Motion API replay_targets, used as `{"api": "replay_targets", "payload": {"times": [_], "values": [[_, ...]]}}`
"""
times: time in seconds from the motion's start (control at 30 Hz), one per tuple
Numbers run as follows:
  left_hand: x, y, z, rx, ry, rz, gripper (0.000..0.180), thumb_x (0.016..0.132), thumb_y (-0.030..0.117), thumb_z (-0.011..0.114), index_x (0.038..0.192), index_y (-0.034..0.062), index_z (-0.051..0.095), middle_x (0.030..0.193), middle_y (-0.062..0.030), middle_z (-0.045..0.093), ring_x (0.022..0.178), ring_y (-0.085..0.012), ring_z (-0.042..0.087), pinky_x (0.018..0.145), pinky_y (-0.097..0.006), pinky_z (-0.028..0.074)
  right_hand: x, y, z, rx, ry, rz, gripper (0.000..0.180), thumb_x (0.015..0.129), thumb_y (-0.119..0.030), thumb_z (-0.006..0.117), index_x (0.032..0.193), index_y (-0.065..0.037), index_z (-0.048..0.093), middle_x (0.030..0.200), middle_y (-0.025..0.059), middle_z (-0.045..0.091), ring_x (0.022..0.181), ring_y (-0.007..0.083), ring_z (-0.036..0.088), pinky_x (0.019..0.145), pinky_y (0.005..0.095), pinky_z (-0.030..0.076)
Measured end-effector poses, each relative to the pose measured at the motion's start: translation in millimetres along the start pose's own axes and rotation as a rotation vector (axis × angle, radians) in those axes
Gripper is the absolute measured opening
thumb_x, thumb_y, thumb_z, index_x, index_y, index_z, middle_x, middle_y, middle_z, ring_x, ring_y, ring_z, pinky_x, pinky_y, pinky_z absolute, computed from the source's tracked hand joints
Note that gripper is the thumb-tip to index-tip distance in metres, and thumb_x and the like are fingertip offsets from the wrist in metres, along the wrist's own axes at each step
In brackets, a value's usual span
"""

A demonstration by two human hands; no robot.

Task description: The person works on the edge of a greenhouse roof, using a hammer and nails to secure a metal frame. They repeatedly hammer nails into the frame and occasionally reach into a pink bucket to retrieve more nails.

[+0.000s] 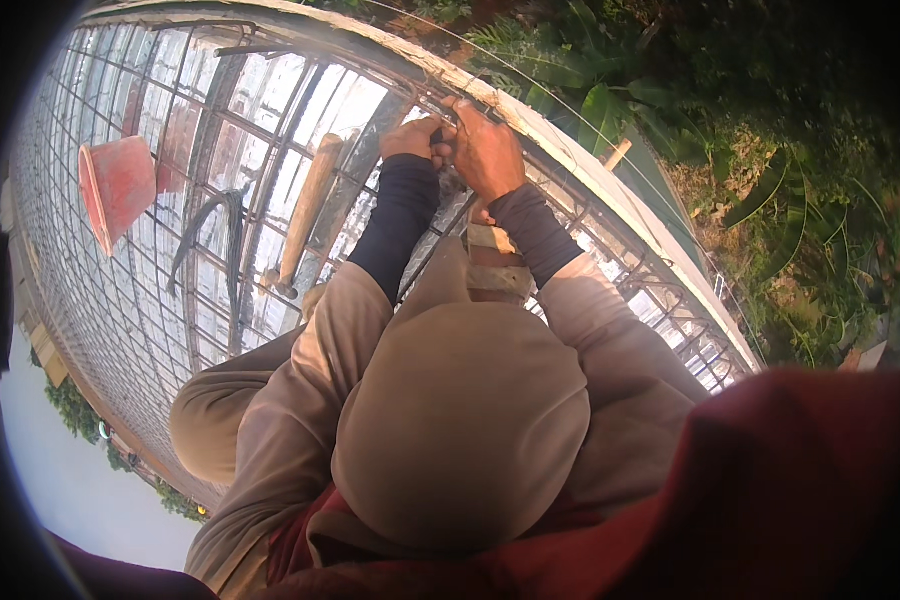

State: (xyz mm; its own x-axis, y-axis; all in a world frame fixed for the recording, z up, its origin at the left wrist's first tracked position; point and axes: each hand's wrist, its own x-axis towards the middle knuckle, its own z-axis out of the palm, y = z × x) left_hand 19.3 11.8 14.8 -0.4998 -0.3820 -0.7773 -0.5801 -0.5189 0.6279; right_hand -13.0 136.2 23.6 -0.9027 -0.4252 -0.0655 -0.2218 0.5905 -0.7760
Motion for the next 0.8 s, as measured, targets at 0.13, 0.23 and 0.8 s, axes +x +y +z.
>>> {"api": "replay_targets", "payload": {"times": [0.13, 0.23, 0.8], "values": [[-4.7, 5.0, -0.6, 0.004, -0.026, -0.039, 0.022, 0.092, 0.021, 0.072, 0.100, 0.0005, 0.072, 0.083, -0.0067, 0.074, 0.054, -0.0081, 0.057, 0.046, -0.023, 0.043, -1.1, 2.9, 0.9, -0.044, 0.004, 0.018, 0.037, 0.091, -0.009, 0.061, 0.128, -0.014, 0.060, 0.085, 0.0200, 0.072, 0.075, 0.0433, 0.069, 0.066, 0.0497, 0.055], [-4.1, 6.2, -1.7, 0.027, -0.037, -0.037, 0.021, 0.093, 0.022, 0.072, 0.098, 0.0012, 0.072, 0.082, -0.0055, 0.074, 0.055, -0.0078, 0.057, 0.046, -0.022, 0.042, -1.2, 0.0, -0.1, 0.007, 0.014, 0.054, 0.029, 0.098, -0.011, 0.059, 0.127, -0.008, 0.061, 0.085, 0.0237, 0.070, 0.075, 0.0452, 0.068, 0.065, 0.0497, 0.054], [10.1, 3.8, -3.5, 0.201, -0.050, 0.028, 0.026, 0.093, 0.028, 0.074, 0.087, 0.0029, 0.073, 0.070, -0.0022, 0.069, 0.052, -0.0088, 0.054, 0.048, -0.025, 0.042, -1.9, -8.2, -0.7, -0.107, 0.047, -0.015, 0.040, 0.091, -0.013, 0.061, 0.130, -0.010, 0.058, 0.082, 0.0214, 0.071, 0.071, 0.0434, 0.069, 0.063, 0.0499, 0.055]]}}
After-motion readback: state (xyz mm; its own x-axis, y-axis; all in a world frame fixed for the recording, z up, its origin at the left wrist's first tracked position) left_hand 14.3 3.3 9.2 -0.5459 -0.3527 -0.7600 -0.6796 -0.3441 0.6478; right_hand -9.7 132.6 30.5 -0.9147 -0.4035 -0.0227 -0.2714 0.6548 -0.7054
